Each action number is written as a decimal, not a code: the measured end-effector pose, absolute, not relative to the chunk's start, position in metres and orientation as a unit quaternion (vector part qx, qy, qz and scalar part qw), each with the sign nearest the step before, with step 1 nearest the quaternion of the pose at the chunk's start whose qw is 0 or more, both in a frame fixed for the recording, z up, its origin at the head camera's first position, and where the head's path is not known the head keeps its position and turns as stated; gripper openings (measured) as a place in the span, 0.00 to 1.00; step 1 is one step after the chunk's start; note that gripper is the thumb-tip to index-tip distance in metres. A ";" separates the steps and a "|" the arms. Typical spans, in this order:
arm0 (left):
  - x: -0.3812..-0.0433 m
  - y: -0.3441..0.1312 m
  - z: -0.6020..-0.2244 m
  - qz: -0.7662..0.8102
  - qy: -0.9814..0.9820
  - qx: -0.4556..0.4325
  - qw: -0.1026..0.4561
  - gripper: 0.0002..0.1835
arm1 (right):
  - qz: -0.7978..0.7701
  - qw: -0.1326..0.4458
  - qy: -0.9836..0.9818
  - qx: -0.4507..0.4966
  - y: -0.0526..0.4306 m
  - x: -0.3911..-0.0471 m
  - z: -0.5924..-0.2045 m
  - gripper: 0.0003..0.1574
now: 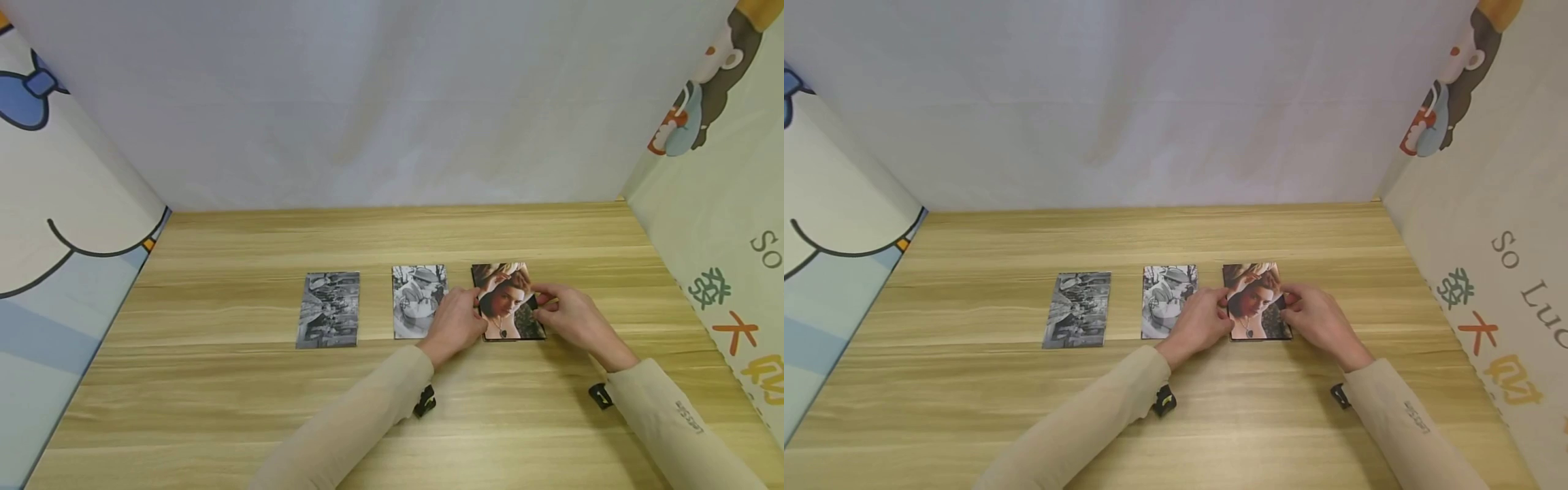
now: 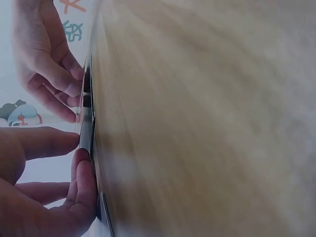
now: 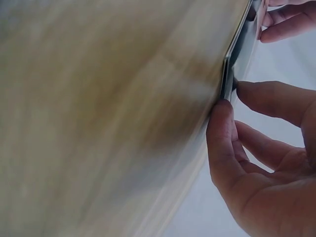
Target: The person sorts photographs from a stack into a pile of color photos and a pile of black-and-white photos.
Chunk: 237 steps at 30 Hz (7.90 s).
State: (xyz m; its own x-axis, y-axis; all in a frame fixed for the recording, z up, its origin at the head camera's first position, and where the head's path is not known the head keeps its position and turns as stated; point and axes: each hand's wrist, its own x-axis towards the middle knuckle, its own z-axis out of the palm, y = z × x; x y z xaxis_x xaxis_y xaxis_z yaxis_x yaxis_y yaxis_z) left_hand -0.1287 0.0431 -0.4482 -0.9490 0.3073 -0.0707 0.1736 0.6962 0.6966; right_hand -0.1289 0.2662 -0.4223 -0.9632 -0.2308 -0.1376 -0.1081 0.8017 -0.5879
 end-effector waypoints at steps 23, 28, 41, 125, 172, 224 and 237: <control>-0.131 0.043 -0.448 0.324 0.930 0.154 0.086 0.17 | -0.285 0.108 0.947 -0.099 0.265 -0.130 -0.422 0.31; -0.129 0.042 -0.447 0.329 0.928 0.150 0.091 0.19 | -0.284 0.108 0.948 -0.097 0.266 -0.129 -0.421 0.32; -0.110 0.035 -0.429 0.469 0.870 0.113 0.097 0.36 | -0.308 0.081 0.946 -0.060 0.260 -0.116 -0.406 0.33; -0.107 -0.088 -0.442 0.230 0.961 0.147 0.031 0.48 | -0.260 0.083 0.945 -0.177 0.151 -0.117 -0.420 0.43; -0.106 -0.082 -0.440 0.301 0.941 0.130 0.084 0.46 | -0.251 0.073 0.946 -0.190 0.133 -0.120 -0.424 0.35; -0.095 -0.090 -0.443 0.532 0.845 0.052 -0.007 0.38 | -0.386 0.041 0.909 -0.151 0.144 -0.112 -0.420 0.34; -0.096 -0.095 -0.436 0.608 0.793 0.013 0.039 0.40 | -0.419 0.049 0.897 -0.133 0.143 -0.111 -0.413 0.38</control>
